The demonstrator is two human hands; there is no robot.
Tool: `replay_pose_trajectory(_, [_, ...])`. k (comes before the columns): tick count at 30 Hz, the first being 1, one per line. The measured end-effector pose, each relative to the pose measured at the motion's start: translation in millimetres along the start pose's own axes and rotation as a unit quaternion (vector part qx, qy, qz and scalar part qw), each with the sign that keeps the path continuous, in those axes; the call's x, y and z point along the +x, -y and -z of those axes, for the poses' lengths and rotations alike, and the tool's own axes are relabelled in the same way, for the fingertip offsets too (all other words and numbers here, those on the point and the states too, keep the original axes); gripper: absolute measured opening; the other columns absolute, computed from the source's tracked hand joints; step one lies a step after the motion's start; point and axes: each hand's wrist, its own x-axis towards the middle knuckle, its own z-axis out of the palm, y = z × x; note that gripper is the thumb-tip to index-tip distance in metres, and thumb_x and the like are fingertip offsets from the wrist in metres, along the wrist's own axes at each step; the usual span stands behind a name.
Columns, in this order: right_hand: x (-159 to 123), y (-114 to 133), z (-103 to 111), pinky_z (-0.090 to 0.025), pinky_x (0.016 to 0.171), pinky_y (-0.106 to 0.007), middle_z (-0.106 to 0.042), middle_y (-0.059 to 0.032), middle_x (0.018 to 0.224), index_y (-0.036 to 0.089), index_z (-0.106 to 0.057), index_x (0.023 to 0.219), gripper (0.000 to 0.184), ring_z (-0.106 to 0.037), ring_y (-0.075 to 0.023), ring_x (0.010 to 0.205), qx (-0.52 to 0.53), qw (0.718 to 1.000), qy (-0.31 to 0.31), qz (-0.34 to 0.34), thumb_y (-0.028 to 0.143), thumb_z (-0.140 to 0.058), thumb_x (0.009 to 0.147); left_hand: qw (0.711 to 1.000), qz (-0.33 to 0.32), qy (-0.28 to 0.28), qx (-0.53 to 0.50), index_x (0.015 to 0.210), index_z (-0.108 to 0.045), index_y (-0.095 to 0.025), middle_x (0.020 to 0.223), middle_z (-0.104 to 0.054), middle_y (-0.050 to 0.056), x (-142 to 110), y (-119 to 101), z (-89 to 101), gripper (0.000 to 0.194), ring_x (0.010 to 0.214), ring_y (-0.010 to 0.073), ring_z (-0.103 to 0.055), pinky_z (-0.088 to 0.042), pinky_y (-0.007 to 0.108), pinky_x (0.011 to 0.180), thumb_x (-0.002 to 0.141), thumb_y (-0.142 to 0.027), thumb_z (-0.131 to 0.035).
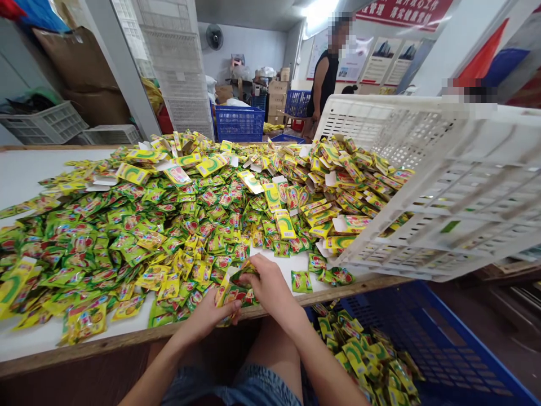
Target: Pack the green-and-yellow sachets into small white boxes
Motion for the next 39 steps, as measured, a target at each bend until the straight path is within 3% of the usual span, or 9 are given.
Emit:
replay_pose_trajectory(7, [0,14,4,-0.042,0.070,-0.025,-0.056,-0.0014,0.084,0.021,-0.057,0.084,0.019,-0.054,-0.0150,0.080,0.025,0.994,0.100,0.041,0.005,-0.048,0.079,1.000,-0.017,0.008,-0.003,0.070,-0.059,-0.013,0.054,-0.058,0.000,2,5,1.0,0.033,0.051,0.0127,-0.052,-0.041,0.024,0.054,0.072,-0.046,-0.063])
replay_pose_trajectory(12, [0,12,-5,-0.044,0.071,-0.026,-0.062,0.0009,0.083,0.022,-0.055,0.089,0.015,-0.057,-0.0154,0.078,0.098,0.995,-0.011,-0.030,0.014,-0.057,0.077,0.999,-0.004,-0.007,-0.036,0.076,-0.057,-0.014,0.059,-0.059,-0.001,2,-2,-0.5,0.034,0.053,0.0125,-0.053,-0.041,0.023,0.055,0.067,-0.045,-0.068])
replay_pose_trajectory(17, [4,6,-18,-0.043,0.073,-0.029,-0.058,-0.0022,0.084,0.020,-0.058,0.082,0.006,-0.054,-0.0176,0.081,0.072,0.993,-0.089,-0.013,0.019,-0.060,0.076,0.999,0.012,-0.025,-0.040,0.076,-0.057,-0.015,0.060,-0.061,0.000,7,5,0.4,0.033,0.056,0.0139,-0.056,-0.043,0.023,0.056,0.066,-0.043,-0.070])
replay_pose_trajectory(23, [8,-2,-22,-0.038,0.081,-0.035,-0.053,-0.0048,0.090,0.020,-0.059,0.074,0.014,-0.047,-0.0215,0.090,-0.005,0.995,-0.104,-0.004,0.026,-0.071,0.072,0.999,0.023,-0.026,-0.034,0.072,-0.060,-0.014,0.060,-0.063,0.001,10,16,6.3,0.032,0.055,0.0155,-0.059,-0.045,0.025,0.058,0.069,-0.045,-0.067])
replay_pose_trajectory(29, [0,-2,-34,-0.038,0.084,-0.034,-0.055,-0.0045,0.090,0.020,-0.062,0.065,0.016,-0.048,-0.0203,0.094,0.042,0.999,0.007,-0.026,0.025,-0.061,0.080,0.997,-0.014,-0.076,0.013,0.084,-0.062,-0.014,0.075,-0.066,0.003,11,15,8.5,0.031,0.071,0.0197,-0.061,-0.047,0.027,0.065,0.067,-0.040,-0.068])
replay_pose_trajectory(31, [-4,-3,-36,-0.039,0.085,-0.033,-0.057,-0.0043,0.094,0.021,-0.063,0.080,0.005,-0.050,-0.0198,0.095,0.075,0.996,-0.027,-0.036,0.024,-0.060,0.080,0.994,-0.046,-0.096,0.004,0.095,-0.060,-0.015,0.086,-0.067,0.004,14,15,10.6,0.035,0.084,0.0217,-0.060,-0.047,0.028,0.074,0.070,-0.039,-0.066])
replay_pose_trajectory(33, [-9,-5,-35,-0.040,0.085,-0.032,-0.058,-0.0040,0.098,0.022,-0.058,0.096,0.017,-0.052,-0.0191,0.096,0.117,0.990,-0.066,-0.049,0.024,-0.059,0.080,0.993,-0.072,-0.092,-0.013,0.106,-0.055,-0.016,0.100,-0.065,0.006,18,15,12.2,0.039,0.094,0.0225,-0.059,-0.045,0.030,0.082,0.074,-0.038,-0.062])
replay_pose_trajectory(36, [-15,-11,-37,-0.043,0.084,-0.030,-0.059,-0.0040,0.098,0.022,-0.053,0.101,0.019,-0.055,-0.0180,0.094,0.166,0.981,-0.078,-0.059,0.022,-0.054,0.082,0.993,-0.090,-0.071,-0.017,0.111,-0.051,-0.017,0.110,-0.062,0.009,19,15,11.8,0.041,0.101,0.0234,-0.057,-0.043,0.032,0.088,0.076,-0.035,-0.062])
replay_pose_trajectory(39, [-20,-19,-46,-0.045,0.083,-0.029,-0.060,-0.0039,0.096,0.022,-0.049,0.102,0.020,-0.058,-0.0176,0.092,0.183,0.975,-0.105,-0.068,0.022,-0.054,0.082,0.986,-0.123,-0.109,-0.013,0.115,-0.042,-0.020,0.112,-0.059,0.009,15,18,10.9,0.045,0.104,0.0220,-0.057,-0.043,0.033,0.090,0.077,-0.032,-0.062])
